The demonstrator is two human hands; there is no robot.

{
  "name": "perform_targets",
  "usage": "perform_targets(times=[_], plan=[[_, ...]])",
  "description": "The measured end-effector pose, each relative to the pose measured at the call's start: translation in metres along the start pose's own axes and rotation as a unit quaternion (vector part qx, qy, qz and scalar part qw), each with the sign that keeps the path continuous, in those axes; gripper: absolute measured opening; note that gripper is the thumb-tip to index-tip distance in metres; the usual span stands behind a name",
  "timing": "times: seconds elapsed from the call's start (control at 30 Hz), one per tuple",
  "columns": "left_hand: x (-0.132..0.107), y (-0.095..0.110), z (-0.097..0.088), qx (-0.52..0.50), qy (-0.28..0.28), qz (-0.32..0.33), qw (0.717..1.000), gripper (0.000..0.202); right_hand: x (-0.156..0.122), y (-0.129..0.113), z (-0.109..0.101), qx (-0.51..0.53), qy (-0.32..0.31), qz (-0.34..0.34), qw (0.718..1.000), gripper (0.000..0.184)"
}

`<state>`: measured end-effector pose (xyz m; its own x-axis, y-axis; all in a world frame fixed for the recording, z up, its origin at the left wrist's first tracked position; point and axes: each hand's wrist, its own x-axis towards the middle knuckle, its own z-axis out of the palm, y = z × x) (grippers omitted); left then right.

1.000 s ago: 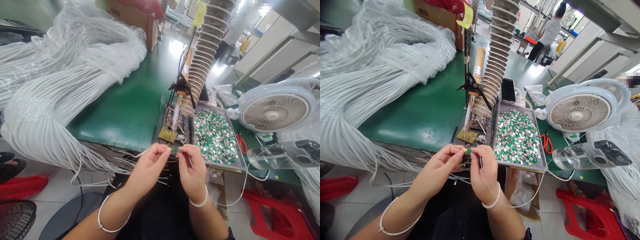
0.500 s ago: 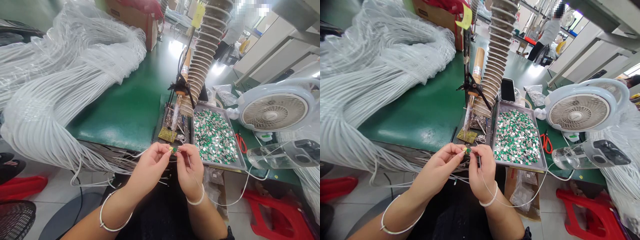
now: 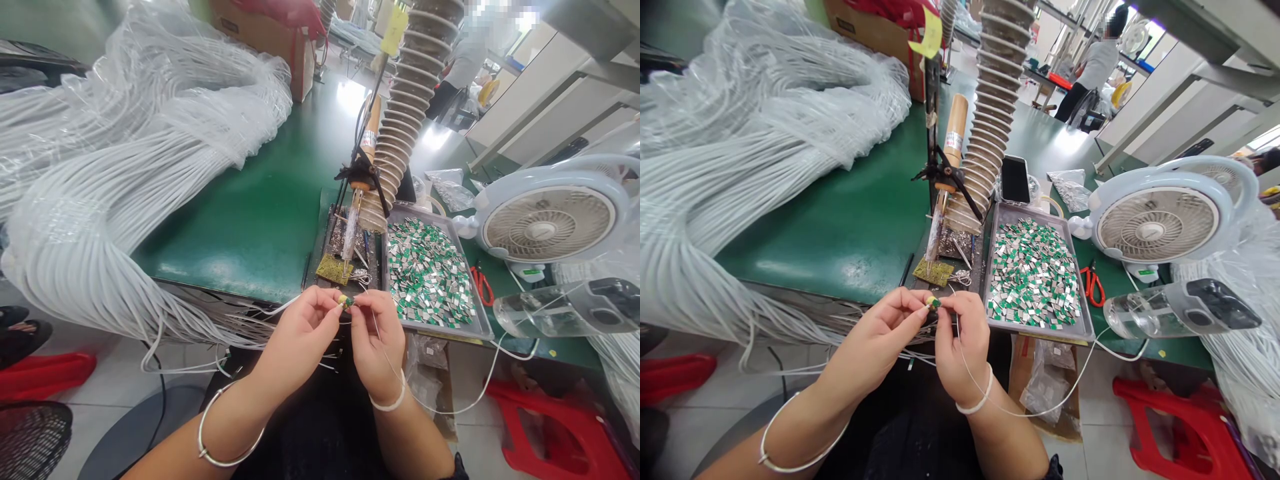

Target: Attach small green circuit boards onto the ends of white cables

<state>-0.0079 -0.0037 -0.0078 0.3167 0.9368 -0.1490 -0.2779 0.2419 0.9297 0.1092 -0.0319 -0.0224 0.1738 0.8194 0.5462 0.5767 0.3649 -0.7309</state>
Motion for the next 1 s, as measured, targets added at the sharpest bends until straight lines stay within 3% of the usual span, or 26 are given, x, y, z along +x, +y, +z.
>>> perform_targets(times=[0.3, 0.47, 0.7, 1.0], plan=[[0.001, -0.003, 0.001, -0.010, 0.020, -0.024, 0.999, 0.014, 0.001, -0.001, 0.001, -0.019, 0.004, -0.031, 0.999, 0.020], [0.006, 0.000, 0.001, -0.014, 0.039, -0.048, 0.998, 0.015, -0.003, 0.002, -0.001, -0.008, 0.005, -0.073, 0.997, 0.032], [0.010, 0.003, 0.002, -0.010, 0.069, -0.057, 0.996, 0.016, -0.017, 0.010, 0.005, 0.068, 0.060, -0.067, 0.994, 0.043], [0.012, 0.007, 0.007, -0.042, 0.071, -0.058, 0.995, 0.016, -0.007, 0.007, 0.002, -0.012, 0.041, -0.117, 0.992, 0.032]])
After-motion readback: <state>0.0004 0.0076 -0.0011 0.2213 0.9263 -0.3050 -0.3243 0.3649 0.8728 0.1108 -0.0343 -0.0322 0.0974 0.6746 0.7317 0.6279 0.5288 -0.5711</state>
